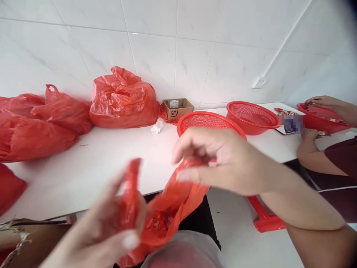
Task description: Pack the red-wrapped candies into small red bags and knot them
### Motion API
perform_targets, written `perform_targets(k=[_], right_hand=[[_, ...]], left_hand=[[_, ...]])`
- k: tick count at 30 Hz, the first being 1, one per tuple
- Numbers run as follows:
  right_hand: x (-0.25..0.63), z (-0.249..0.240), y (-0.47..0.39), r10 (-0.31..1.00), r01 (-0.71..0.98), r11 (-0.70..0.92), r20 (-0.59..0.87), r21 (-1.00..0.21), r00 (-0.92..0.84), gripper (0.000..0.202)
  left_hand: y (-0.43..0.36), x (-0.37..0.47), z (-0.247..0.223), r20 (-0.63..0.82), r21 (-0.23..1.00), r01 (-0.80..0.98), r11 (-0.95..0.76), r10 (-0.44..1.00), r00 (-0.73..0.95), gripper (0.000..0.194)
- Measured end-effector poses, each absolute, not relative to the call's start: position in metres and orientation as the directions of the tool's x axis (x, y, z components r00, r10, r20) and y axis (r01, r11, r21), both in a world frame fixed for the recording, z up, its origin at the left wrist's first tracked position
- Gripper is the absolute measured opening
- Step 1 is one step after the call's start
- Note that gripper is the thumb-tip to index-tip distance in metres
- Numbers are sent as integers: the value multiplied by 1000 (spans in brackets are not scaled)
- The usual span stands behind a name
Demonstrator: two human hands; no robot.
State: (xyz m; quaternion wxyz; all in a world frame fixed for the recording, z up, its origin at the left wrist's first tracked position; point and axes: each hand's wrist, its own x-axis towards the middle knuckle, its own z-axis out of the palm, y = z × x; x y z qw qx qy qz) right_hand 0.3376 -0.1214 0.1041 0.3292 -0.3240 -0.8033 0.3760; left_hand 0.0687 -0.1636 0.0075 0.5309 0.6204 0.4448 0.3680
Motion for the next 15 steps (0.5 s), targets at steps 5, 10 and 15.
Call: perform_targets(k=[5, 10, 15], right_hand=[[295, 54, -130, 597, 194, 440, 124, -877, -793, 12], [297, 1, -128, 726, 176, 448, 242, -876, -644, 29], [320, -23, -134, 863, 293, 254, 79, -922, -499, 8]], left_hand=[[-159, 119, -32, -185, 973, 226, 55, 772, 609, 47], [-157, 122, -58, -277, 960, 168, 224, 847, 453, 40], [-160, 122, -50, -378, 908, -37, 417, 855, 355, 40]])
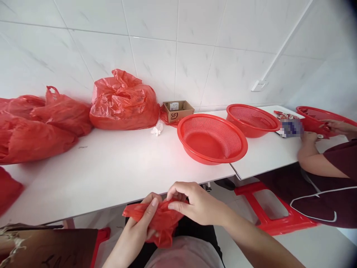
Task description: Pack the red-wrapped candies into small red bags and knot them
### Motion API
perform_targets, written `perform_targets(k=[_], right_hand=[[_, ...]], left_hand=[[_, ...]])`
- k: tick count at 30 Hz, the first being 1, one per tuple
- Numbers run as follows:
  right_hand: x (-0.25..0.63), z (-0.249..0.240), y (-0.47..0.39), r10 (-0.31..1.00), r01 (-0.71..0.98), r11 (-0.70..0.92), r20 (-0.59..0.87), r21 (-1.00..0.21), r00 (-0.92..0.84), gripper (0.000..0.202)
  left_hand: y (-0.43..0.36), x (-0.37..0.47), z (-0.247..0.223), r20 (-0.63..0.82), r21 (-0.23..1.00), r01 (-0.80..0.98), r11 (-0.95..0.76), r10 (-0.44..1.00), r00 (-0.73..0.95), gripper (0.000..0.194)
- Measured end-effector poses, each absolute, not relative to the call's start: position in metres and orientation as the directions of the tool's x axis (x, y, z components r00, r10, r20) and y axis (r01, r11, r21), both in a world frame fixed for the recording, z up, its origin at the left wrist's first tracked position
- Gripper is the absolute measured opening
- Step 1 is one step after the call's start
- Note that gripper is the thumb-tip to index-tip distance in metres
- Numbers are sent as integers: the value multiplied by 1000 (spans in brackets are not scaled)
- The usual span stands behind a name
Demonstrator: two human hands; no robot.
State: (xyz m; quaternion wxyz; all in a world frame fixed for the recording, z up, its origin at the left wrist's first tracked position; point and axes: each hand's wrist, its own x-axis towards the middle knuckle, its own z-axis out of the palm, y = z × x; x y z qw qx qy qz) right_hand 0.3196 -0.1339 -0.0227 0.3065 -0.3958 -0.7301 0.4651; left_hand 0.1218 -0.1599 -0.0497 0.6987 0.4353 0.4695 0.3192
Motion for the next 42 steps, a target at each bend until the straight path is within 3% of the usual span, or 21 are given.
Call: perform_targets(k=[4, 7, 10, 14, 18, 22, 25, 27, 30, 33, 36, 39, 42], right_hand=[[326, 6, -143, 871, 21, 279, 243, -960, -427, 5], [322, 34, -151, 795, -121, 413, 422, -903, -437, 11], [312, 44, -149, 704, -71, 559, 518, -826, -486, 13], [298, 31, -121, 720, 154, 680, 614, -717, -322, 18], [284, 8, -90, 801, 202, 571, 487, -796, -347, 29], [276, -12, -76, 904, 137, 376, 331, -916, -270, 36], [277, -17, -71, 895, 17, 264, 238, -964, -377, 38], [280, -16, -69, 881, 1, 264, 240, -965, -408, 29], [285, -11, -67, 873, 92, 394, 341, -915, -349, 22], [293, -7, -65, 824, 243, 559, 499, -793, -267, 20], [308, -12, -61, 759, 416, 647, 594, -640, -267, 21], [331, -25, -51, 769, 612, 606, 572, -508, -287, 21], [349, -37, -41, 849, 726, 486, 461, -486, -259, 23]], left_hand=[[-151, 114, -15, -289, 951, 26, 308, 857, 426, 41], [-134, 98, 17, -68, 993, 114, 23, 910, 410, 29], [-116, 85, 36, 102, 961, 198, -194, 911, 399, 15], [-102, 87, 34, 88, 917, 295, -267, 859, 505, 11], [-92, 98, 21, 160, 762, 476, -439, 840, 519, 13], [-76, 104, 10, 471, 548, 631, -550, 826, 311, 11], [-68, 105, 3, 607, 490, 616, -617, 749, 267, 15], [-66, 104, -1, 620, 484, 604, -633, 735, 274, 22], [-63, 99, -7, 575, 503, 578, -643, 748, 332, 30], [-61, 87, -15, 527, 543, 577, -610, 782, 331, 31], [-62, 62, -29, 504, 567, 647, -509, 836, 216, 28], [-70, 29, -46, 455, 629, 686, -366, 889, 57, 27], [-82, 11, -53, 291, 751, 627, -205, 956, -36, 32]])
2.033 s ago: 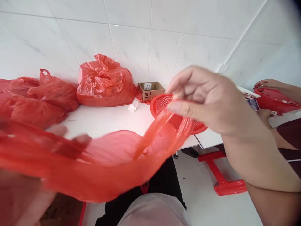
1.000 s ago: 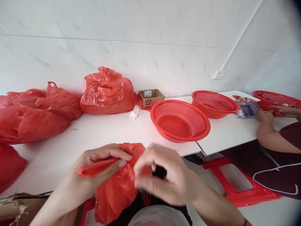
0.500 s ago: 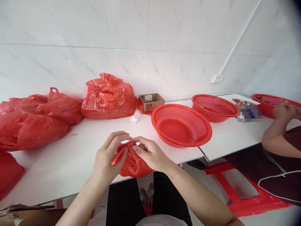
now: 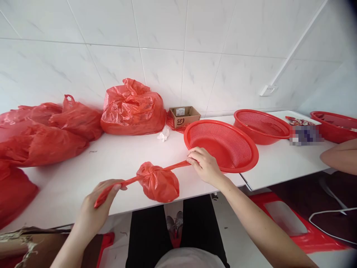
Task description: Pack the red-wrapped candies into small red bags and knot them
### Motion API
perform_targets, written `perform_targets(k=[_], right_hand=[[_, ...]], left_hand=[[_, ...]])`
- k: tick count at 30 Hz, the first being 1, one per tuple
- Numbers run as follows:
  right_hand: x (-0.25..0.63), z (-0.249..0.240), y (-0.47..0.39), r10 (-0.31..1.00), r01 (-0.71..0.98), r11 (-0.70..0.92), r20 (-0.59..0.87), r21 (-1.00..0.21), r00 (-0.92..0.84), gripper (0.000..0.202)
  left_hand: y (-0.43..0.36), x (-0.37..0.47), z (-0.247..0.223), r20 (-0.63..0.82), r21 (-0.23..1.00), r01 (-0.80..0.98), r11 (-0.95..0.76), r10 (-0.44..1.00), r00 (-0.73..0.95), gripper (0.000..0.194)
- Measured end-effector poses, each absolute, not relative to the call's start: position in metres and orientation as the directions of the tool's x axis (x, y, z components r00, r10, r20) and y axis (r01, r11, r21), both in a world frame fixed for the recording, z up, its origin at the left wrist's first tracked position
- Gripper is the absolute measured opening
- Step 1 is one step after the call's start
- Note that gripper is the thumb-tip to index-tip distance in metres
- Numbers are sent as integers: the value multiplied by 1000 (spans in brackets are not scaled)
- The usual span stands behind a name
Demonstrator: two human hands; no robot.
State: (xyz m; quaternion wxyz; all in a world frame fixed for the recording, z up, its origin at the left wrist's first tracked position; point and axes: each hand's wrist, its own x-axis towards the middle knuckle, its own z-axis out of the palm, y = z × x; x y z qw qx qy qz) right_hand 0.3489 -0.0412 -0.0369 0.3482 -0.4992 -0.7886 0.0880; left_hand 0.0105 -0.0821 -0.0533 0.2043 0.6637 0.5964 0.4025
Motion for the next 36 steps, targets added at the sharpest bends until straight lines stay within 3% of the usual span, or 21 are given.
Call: perform_targets(k=[3, 5, 9, 13, 17, 20, 22, 26, 31, 36], right_hand=[[351, -37, -36, 933, 686, 357, 285, -634, -222, 30], [344, -28, -36, 949, 557, 310, 217, -770, -229, 34], [317, -3, -33, 932, 236, 311, 247, -921, -263, 33], [285, 14, -27, 886, 72, 361, 318, -930, -336, 27], [264, 10, -21, 852, 84, 414, 353, -906, -387, 19], [261, -3, -21, 841, 96, 451, 386, -887, -378, 28], [264, -13, -23, 850, 217, 457, 353, -862, -390, 36], [275, -20, -29, 900, 409, 373, 219, -833, -376, 26], [284, -9, -47, 923, 287, 384, 362, -878, -129, 15], [288, -27, -72, 943, 286, 292, 224, -913, -248, 11]], left_hand=[[-87, 15, -48, 101, 867, 487, -105, 994, 35, 38], [-82, 27, -42, 70, 926, 364, -104, 992, 107, 40], [-64, 59, -37, 101, 994, 37, -107, 985, 142, 39], [-54, 91, -38, -28, 999, -28, 35, 972, 233, 34], [-58, 110, -35, -98, 991, -41, 127, 900, 425, 31], [-60, 113, -37, -76, 992, -70, 110, 925, 372, 26], [-59, 113, -40, -42, 995, -75, 67, 954, 297, 30], [-56, 110, -46, 27, 1000, -12, -25, 985, 170, 47], [-55, 104, -44, 14, 997, 70, -22, 993, 119, 32], [-56, 90, -40, 5, 993, 113, -18, 993, 115, 30]])
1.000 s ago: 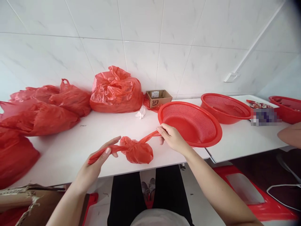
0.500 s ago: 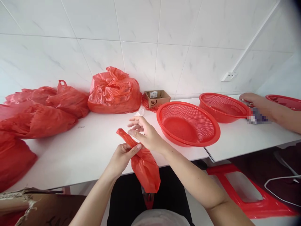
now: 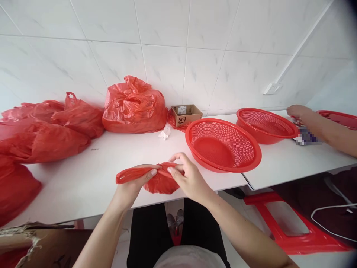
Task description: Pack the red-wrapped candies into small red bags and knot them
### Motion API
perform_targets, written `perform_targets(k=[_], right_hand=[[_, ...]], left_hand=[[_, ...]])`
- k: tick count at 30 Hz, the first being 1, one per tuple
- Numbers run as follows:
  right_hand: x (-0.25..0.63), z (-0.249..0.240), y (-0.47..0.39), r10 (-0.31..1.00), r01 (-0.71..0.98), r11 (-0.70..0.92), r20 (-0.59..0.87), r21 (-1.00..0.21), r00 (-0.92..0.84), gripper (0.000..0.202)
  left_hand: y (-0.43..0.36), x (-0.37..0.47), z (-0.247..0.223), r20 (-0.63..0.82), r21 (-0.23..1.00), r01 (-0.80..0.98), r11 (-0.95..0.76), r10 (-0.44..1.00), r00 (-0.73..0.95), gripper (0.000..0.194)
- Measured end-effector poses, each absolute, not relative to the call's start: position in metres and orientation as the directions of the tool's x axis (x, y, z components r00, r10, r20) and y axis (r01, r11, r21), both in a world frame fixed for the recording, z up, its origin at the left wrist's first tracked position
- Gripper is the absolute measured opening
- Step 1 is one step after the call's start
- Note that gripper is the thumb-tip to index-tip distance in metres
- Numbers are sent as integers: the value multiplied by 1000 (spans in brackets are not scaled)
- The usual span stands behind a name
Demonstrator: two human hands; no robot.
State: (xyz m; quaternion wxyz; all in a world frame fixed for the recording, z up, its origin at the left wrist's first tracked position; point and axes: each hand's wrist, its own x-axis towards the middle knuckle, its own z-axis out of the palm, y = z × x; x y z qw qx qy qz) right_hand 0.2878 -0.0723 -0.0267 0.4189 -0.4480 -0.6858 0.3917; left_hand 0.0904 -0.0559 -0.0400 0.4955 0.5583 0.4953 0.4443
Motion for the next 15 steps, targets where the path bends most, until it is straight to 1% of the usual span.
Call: perform_targets(k=[2, 4, 6, 7, 9, 11, 13, 15], right_hand=[[290, -36, -75, 941, 369, 291, 195, -883, -277, 11], [291, -40, -72, 926, 424, 368, 283, -828, -251, 18], [291, -41, -64, 887, 395, 461, 391, -795, -247, 30], [291, -41, -60, 873, 346, 482, 407, -805, -268, 34], [288, -44, -53, 879, 237, 439, 360, -867, -313, 32], [283, -50, -50, 908, 165, 339, 277, -926, -314, 27], [275, -58, -52, 931, 118, 269, 227, -956, -286, 23], [266, -65, -57, 938, 63, 237, 211, -969, -273, 19]], left_hand=[[-57, 89, -40, 20, 993, 110, -38, 986, 163, 23], [-58, 90, -40, 60, 994, 78, -78, 976, 211, 18], [-59, 93, -41, 103, 989, 75, -125, 962, 252, 14], [-59, 94, -42, 115, 982, 116, -149, 959, 261, 15], [-57, 94, -44, 148, 947, 245, -209, 958, 246, 26], [-55, 94, -50, 217, 896, 345, -279, 954, 206, 35], [-52, 93, -57, 300, 853, 395, -342, 939, 165, 36], [-49, 94, -65, 392, 799, 444, -407, 911, 129, 35]])
